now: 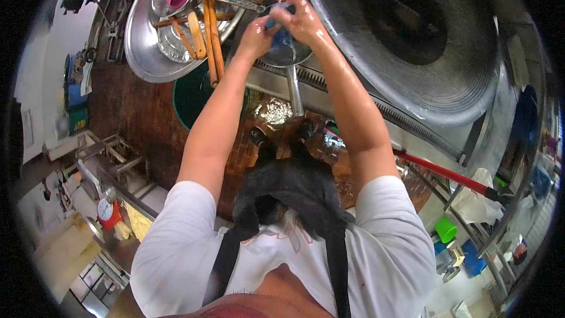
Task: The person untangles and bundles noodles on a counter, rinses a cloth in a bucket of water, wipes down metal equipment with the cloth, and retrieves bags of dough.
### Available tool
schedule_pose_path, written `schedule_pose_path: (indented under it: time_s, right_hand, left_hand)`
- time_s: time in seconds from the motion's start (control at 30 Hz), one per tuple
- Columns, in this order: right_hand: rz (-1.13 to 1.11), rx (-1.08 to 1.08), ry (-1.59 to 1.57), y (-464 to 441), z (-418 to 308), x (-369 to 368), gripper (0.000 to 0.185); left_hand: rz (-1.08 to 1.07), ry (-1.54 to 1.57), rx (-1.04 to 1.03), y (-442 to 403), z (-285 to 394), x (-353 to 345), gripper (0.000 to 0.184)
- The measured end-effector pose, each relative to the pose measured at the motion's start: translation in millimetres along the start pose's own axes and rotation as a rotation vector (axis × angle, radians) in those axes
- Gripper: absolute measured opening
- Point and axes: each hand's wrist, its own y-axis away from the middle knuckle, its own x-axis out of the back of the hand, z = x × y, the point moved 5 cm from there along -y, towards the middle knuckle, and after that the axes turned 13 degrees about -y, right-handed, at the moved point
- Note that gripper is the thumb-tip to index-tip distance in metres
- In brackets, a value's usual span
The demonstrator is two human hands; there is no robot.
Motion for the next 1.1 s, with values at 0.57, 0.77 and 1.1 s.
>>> schedule_pose_path:
  time_s: [0.57, 0.77, 1.1]
  right_hand:
    - [0.02, -0.229, 0.349, -12, 90, -50, 0.04]
    - [-0.477, -0.393, 0.508, -23, 222, -85, 0.039]
    - [-0.094, -0.227, 0.463, -29, 101, -35, 0.037]
  left_hand:
    - [-0.057, -0.047, 0.418, -25, -63, -55, 0.039]
    - [-0.275, -0.402, 0.345, -13, -76, -99, 0.038]
    - [-0.219, -0.201, 0.319, -33, -56, -86, 0.05]
